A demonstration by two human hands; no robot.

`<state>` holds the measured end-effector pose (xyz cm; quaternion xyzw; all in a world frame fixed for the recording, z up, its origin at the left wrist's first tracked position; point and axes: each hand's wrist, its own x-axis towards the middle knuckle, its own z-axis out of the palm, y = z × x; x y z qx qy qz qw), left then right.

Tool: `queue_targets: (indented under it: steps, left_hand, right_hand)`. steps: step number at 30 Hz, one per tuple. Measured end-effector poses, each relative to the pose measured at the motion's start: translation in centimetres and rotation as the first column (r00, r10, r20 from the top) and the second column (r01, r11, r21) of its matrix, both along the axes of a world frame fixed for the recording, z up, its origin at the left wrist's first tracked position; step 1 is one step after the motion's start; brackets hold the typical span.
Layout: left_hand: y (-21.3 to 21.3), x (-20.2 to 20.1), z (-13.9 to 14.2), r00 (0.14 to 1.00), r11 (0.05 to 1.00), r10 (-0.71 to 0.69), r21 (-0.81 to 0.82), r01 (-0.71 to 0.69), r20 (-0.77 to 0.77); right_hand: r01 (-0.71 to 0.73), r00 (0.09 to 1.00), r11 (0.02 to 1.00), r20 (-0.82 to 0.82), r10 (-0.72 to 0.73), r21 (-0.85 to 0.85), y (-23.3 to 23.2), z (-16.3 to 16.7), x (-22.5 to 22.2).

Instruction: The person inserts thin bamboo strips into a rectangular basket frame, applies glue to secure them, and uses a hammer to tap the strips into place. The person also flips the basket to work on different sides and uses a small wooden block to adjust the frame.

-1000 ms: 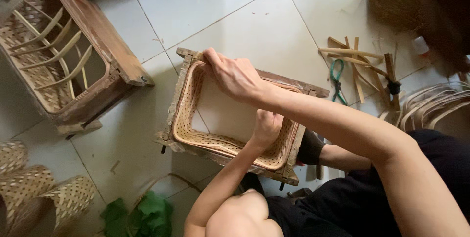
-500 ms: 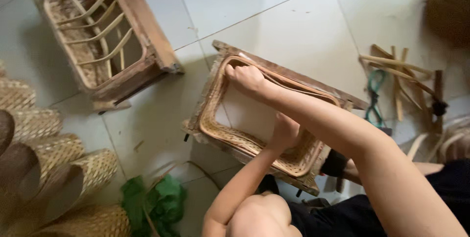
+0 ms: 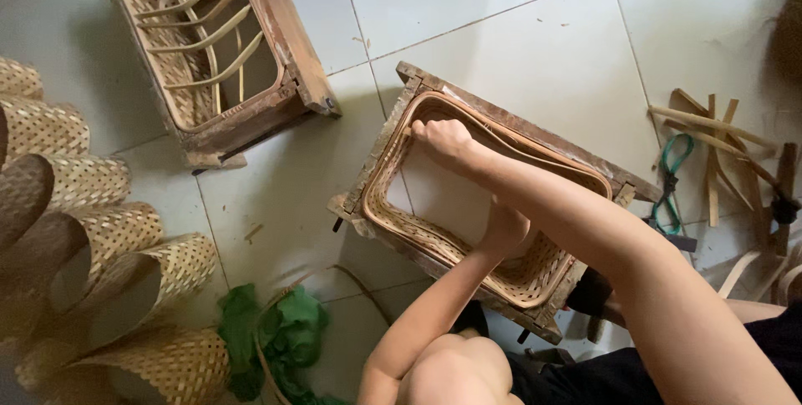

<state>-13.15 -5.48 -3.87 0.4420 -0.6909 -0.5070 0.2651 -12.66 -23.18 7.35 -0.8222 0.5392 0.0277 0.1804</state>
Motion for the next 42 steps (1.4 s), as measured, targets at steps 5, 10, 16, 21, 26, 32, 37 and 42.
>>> queue_targets:
  steps: [5,10,16,21,26,32,37,42]
  left_hand:
    - [0.1,0.7,-1.2,0.982,0.890,-0.058,-0.435,0.134,0.182]
    - [-2.2,0.9,-2.0,0.952,0.969,-0.245,0.049,0.240,0.185]
    - [-4.9,-2.0,1.0,0.964,0.766,0.107,0.638,0.076,-0.244]
    - [-4.3,-2.9,3.3,0.973,0.720,0.091,0.689,0.084,-0.213]
    - [-5.7,-2.1,5.0,0.944,0.633,0.330,0.748,-0.200,-0.027]
    - [-7.4,-1.5,4.6,0.804,0.631,0.562,0.728,-0.268,-0.192]
    - [-7.3,-0.7,1.3,0.735,0.562,0.635,0.795,-0.229,-0.237]
    - [-7.1,-0.4,-1.3,0.682,0.598,0.635,0.790,-0.135,-0.364]
  right_hand:
    - [-0.037,0.999,0.999,-0.022,0.037,0.001,0.0,-0.5,0.6]
    - [-0.162,0.968,0.982,-0.176,0.177,0.094,-0.9,-0.2,-1.1]
    - [-0.350,0.936,0.923,-0.098,0.338,-0.159,0.4,4.5,-15.1]
    - [-0.006,0.973,0.998,-0.229,0.020,0.061,7.6,9.9,-29.3]
    - [0.122,0.993,0.988,-0.011,-0.121,0.100,15.6,6.6,-30.6]
    - [0.167,0.949,0.938,0.306,-0.069,-0.304,17.1,-2.9,-24.4]
    - [0.244,0.924,0.951,0.345,-0.167,-0.192,16.2,-4.8,-24.2]
    - [0.289,0.879,0.939,0.442,-0.181,-0.188,16.8,-3.9,-24.1]
